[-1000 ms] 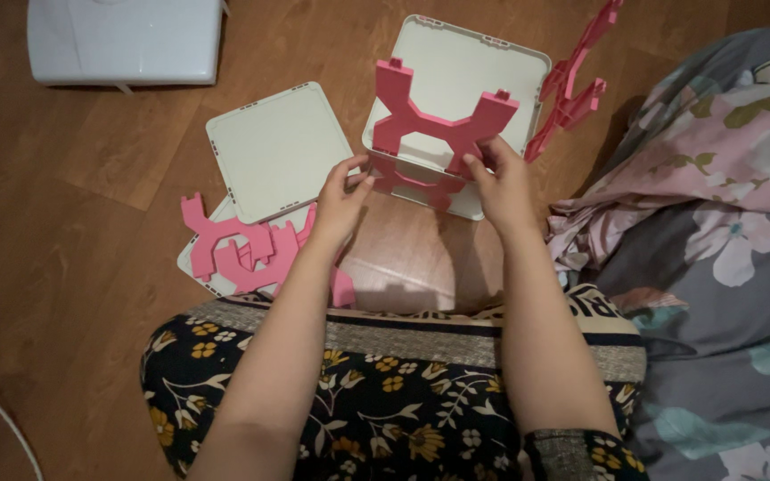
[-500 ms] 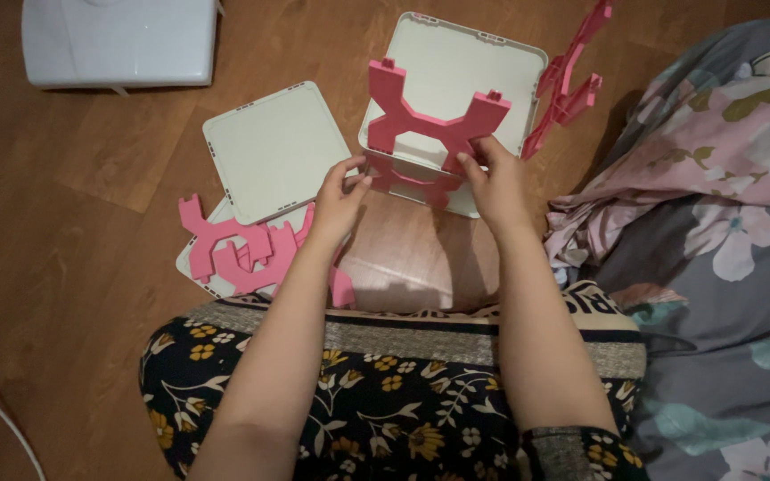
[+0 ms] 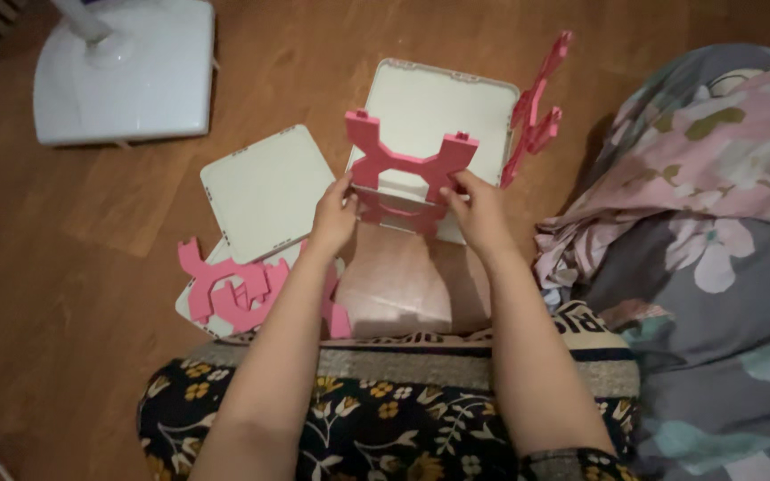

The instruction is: The person assembles a small pink and white plastic shelving unit by hand. They connect pink interlocking supports to white square panels, building the frame layer by layer and adding the top panel.

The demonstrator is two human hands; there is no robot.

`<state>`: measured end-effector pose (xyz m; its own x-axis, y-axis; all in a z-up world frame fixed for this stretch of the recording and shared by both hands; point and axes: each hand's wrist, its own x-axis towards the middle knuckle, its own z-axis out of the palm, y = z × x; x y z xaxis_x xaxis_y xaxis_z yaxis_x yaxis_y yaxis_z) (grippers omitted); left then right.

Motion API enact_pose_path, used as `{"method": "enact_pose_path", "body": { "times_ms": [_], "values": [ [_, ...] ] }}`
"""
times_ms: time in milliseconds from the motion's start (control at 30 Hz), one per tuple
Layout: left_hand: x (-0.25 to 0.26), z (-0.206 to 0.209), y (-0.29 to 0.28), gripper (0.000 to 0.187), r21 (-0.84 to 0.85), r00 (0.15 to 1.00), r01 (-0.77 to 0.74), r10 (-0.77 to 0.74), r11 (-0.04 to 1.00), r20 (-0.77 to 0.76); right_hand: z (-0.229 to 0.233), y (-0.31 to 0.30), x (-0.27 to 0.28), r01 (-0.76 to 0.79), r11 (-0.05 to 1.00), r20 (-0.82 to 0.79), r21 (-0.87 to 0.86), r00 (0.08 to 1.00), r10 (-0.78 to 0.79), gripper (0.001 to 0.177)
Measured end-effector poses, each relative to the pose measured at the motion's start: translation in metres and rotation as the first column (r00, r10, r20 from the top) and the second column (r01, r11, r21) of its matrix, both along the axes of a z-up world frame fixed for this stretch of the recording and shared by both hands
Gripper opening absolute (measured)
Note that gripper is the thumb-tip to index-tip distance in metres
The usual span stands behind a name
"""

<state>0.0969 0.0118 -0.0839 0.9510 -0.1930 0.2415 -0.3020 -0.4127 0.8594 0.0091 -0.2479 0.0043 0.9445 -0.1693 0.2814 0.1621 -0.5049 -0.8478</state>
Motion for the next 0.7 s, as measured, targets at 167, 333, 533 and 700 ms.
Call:
{"method": "enact_pose_path", "body": {
  "times_ms": [167, 333, 533, 700],
  "values": [
    [-0.025, 0.002, -0.012, 0.043, -0.050, 0.989, -0.090, 0.084, 0.995, -0.121, 0.008, -0.014, -0.002, 0.025, 0.997, -0.006, -0.071, 1.000, -0.025, 0.026],
    [-0.064, 0.013, -0.016, 0.039, -0.231, 0.914, -0.137, 0.033, 0.963, -0.403, 0.028, -0.036, -0.013, -0.004, 0.976, -0.044, -0.216, 0.999, -0.006, 0.027],
    [-0.081, 0.053, -0.016, 0.020, -0.204, 0.953, -0.224, 0.171, 0.953, -0.251, 0.037, -0.035, -0.017, -0.019, 0.979, -0.118, -0.205, 0.993, -0.005, 0.023],
    [-0.089, 0.086, -0.024, 0.030, -0.052, 0.889, -0.138, 0.147, 0.989, 0.434, 0.043, -0.030, -0.022, 0.009, 0.975, -0.135, -0.223, 0.990, -0.041, 0.023]
  ]
}}
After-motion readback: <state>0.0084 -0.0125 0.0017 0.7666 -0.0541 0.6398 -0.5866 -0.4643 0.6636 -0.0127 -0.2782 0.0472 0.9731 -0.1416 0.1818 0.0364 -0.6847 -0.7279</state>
